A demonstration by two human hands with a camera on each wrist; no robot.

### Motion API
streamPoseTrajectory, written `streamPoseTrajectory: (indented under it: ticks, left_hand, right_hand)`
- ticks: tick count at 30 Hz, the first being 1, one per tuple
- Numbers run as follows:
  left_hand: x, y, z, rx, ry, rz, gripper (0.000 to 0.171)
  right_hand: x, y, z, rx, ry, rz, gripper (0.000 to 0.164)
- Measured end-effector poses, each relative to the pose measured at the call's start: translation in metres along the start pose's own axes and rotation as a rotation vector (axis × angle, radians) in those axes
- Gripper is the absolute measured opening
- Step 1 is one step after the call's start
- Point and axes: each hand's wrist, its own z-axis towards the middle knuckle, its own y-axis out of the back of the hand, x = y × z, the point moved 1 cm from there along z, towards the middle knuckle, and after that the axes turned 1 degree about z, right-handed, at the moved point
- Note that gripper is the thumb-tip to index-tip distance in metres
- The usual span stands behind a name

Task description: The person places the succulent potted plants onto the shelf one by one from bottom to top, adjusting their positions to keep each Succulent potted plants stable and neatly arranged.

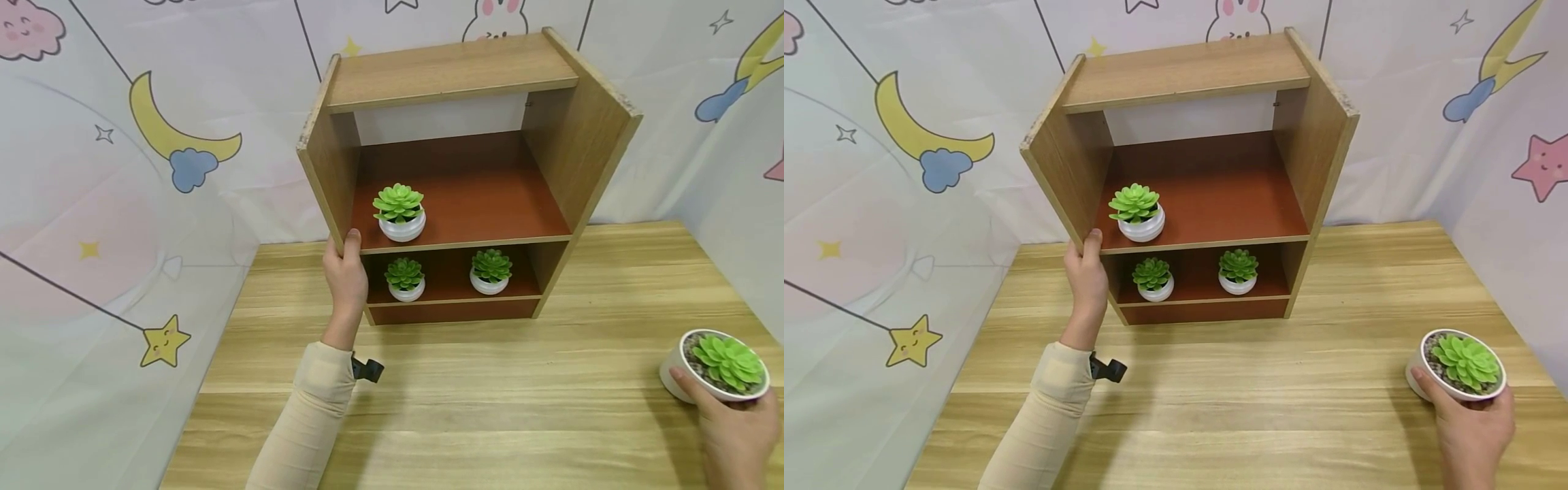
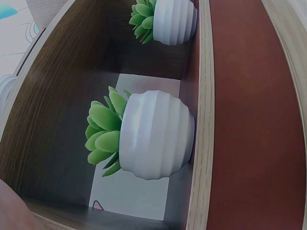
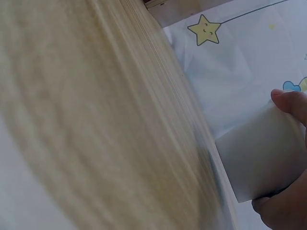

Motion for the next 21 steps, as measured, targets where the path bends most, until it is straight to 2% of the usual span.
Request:
streamPoseTrajectory:
  ticks: [5, 12, 21]
  left_hand:
    - [0.0003, -0.0002, 0.0002, -0.002, 0.002, 0.008, 0.038]
    - [-0.0001, -0.0003, 0.0007, -0.009, -0.002, 0.013, 0.036]
    - [0.0004, 0.0003, 0.0006, -0.001, 0.004, 0.006, 0.038]
  right_hand:
    - [0.0013, -0.0002, -0.0011, 0.003, 0.012, 0.005, 0.093]
    - [0.0022, -0.0006, -0.0020, 0.016, 0.035, 0.070, 0.090]
    - [0.0077, -0.0032, -0.0071, 0.039, 0.033, -0.018, 0.091]
